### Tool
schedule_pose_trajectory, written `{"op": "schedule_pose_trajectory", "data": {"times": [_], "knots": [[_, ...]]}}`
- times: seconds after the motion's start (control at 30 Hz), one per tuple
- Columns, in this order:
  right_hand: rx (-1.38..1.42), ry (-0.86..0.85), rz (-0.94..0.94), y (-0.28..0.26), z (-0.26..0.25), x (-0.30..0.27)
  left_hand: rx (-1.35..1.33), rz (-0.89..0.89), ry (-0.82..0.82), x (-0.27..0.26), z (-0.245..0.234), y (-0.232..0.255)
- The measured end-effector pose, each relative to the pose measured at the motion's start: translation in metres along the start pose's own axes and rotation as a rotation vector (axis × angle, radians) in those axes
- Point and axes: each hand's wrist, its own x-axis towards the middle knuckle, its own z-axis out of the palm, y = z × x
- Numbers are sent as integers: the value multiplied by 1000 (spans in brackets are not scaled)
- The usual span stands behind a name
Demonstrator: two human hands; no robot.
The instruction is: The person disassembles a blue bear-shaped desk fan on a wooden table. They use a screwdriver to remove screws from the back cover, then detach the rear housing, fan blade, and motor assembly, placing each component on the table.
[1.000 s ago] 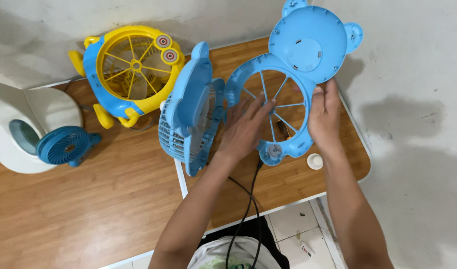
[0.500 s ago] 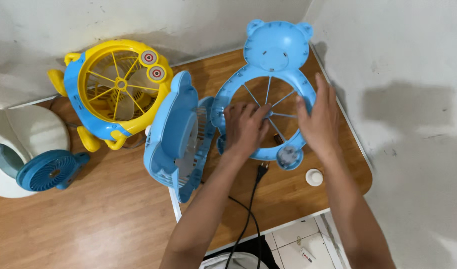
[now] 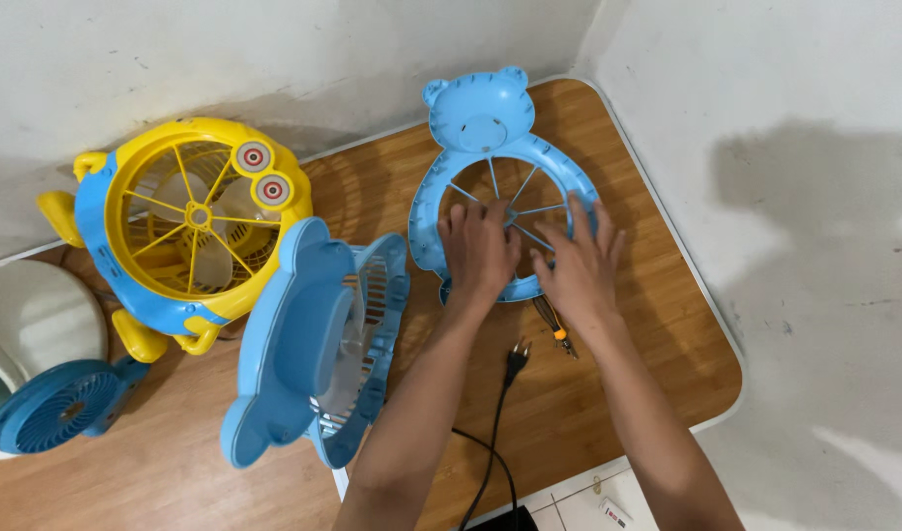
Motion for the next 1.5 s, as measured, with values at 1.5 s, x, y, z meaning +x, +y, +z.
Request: {"op": "schedule_pose_trajectory", "data": {"times": [1.5], "knots": [[467,150,-643,-123,-50,-25,-6,364,285,-177,-175,8]]}}
